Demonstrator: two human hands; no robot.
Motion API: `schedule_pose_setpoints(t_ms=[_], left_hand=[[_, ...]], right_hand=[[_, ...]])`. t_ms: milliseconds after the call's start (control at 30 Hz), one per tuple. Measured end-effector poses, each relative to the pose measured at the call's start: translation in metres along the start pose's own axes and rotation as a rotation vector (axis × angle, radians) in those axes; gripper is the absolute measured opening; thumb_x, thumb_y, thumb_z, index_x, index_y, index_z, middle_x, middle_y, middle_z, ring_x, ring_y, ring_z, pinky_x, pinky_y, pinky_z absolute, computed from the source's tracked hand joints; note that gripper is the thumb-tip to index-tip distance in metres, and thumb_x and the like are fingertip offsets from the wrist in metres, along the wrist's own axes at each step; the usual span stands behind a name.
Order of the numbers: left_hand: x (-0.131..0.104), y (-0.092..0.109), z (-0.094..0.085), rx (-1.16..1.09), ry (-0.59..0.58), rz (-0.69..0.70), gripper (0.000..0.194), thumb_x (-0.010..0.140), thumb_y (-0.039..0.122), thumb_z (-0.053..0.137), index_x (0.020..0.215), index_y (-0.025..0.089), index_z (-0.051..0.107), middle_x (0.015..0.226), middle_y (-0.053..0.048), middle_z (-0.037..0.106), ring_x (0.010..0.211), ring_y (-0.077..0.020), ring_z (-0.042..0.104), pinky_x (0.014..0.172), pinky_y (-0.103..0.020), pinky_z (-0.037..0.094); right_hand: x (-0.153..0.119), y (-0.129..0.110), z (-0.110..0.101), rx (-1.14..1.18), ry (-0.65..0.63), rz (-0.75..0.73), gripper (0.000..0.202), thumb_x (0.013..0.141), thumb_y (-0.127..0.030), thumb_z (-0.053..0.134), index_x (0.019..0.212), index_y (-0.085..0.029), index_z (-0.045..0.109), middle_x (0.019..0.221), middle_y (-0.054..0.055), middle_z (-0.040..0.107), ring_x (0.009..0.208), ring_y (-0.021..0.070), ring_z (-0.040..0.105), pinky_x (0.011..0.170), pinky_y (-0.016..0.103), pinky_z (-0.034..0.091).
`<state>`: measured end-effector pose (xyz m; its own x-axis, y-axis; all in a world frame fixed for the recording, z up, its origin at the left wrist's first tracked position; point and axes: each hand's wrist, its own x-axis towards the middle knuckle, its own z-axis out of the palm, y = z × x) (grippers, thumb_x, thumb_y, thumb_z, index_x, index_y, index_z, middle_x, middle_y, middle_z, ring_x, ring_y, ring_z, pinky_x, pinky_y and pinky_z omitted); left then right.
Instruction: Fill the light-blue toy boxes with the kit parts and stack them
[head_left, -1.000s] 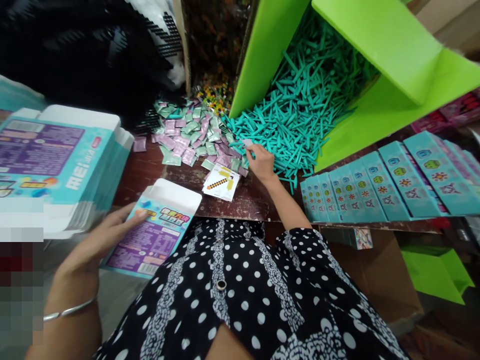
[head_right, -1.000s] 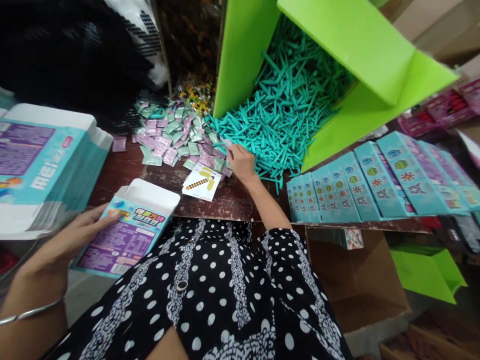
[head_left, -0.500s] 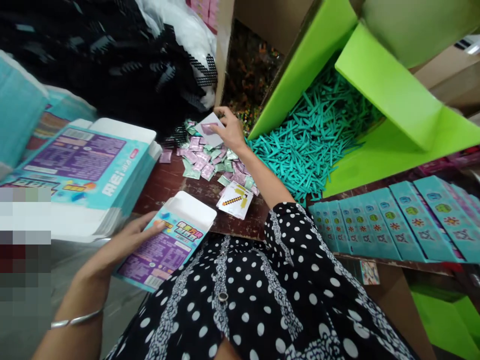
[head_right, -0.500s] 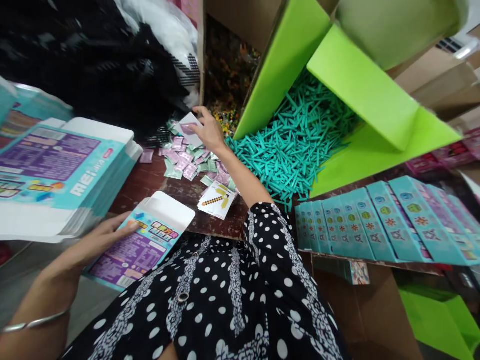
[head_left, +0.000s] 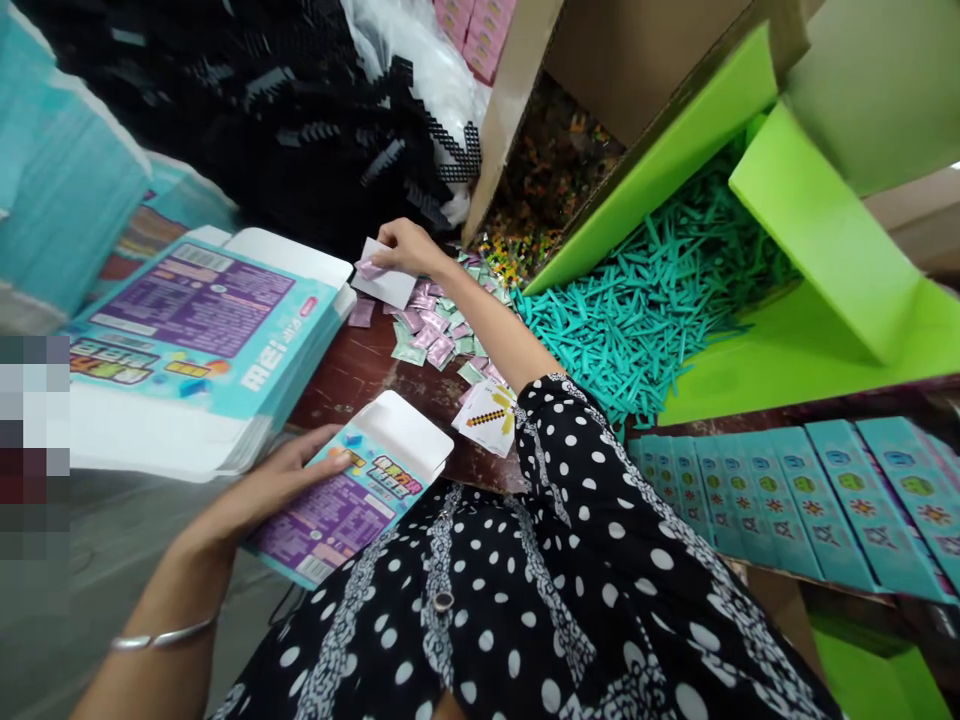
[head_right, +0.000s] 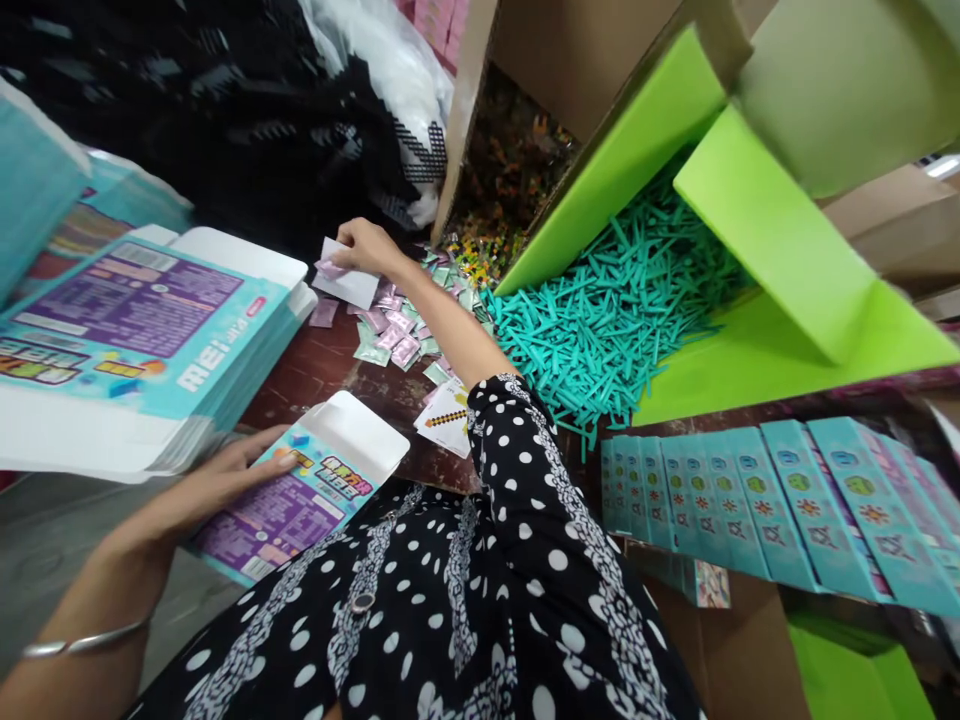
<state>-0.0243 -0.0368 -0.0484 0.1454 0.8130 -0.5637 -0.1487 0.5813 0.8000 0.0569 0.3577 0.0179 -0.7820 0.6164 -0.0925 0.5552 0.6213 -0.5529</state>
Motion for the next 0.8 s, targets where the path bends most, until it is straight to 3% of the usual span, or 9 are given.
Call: schedule_pose_setpoints(t_ms=[167,433,567,633,800], left_hand=[[0.001,-0.001,0.001,0.026,0.046,0.02,0.077,0.073,0.073,0.094,0.13,0.023,0.079,0.132,-0.014,0.084,0.115,-0.038,0.083,0.09,-0.04,0.068],[-0.001,0.0,0.004,-0.012,0.068,0.029,0.071,0.074,0.066,0.097,0.128,0.023,0.082,0.123,-0.015,0.086,0.104,-0.0356,0.084,0.083,-0.038,0.068],[-0.004,0.009,0.014,0.019,0.093,0.029,0.072,0.068,0.069,0.098,0.122,0.023,0.083,0.115,-0.014,0.086,0.099,-0.0366,0.083,0.08,-0.04,0.068],[-0.007,0.016,0.018,0.098,0.126,0.066,0.071,0.065,0.073,0.096,0.115,0.023,0.084,0.112,-0.013,0.086,0.097,-0.0366,0.082,0.078,-0.04,0.067],[-0.025,0.037,0.016,0.385,0.313,0.257,0.067,0.065,0.083,0.086,0.099,0.025,0.085,0.096,-0.009,0.084,0.084,-0.0334,0.077,0.07,-0.038,0.062]], right_hand=[[0.003,-0.021,0.0,-0.314,-0.046,0.027,0.017,0.089,-0.025,0.078,0.097,-0.02,0.064,0.108,0.005,0.075,0.101,0.0224,0.068,0.088,0.029,0.051],[-0.014,-0.043,-0.012,-0.437,-0.076,0.055,0.038,0.083,-0.018,0.085,0.119,-0.018,0.072,0.126,0.005,0.079,0.113,0.0228,0.071,0.09,0.027,0.053],[-0.029,-0.042,-0.043,-0.504,-0.132,0.019,0.027,0.076,-0.012,0.089,0.101,-0.014,0.079,0.105,0.004,0.08,0.099,0.0192,0.072,0.082,0.025,0.049],[-0.039,-0.038,-0.064,-0.481,-0.097,0.004,0.02,0.077,-0.013,0.09,0.093,-0.011,0.078,0.092,0.001,0.075,0.088,0.014,0.066,0.077,0.023,0.044],[-0.082,-0.041,-0.112,-0.122,0.056,0.004,0.022,0.083,-0.017,0.088,0.08,-0.012,0.068,0.066,-0.007,0.053,0.066,0.0072,0.044,0.062,0.024,0.034]])
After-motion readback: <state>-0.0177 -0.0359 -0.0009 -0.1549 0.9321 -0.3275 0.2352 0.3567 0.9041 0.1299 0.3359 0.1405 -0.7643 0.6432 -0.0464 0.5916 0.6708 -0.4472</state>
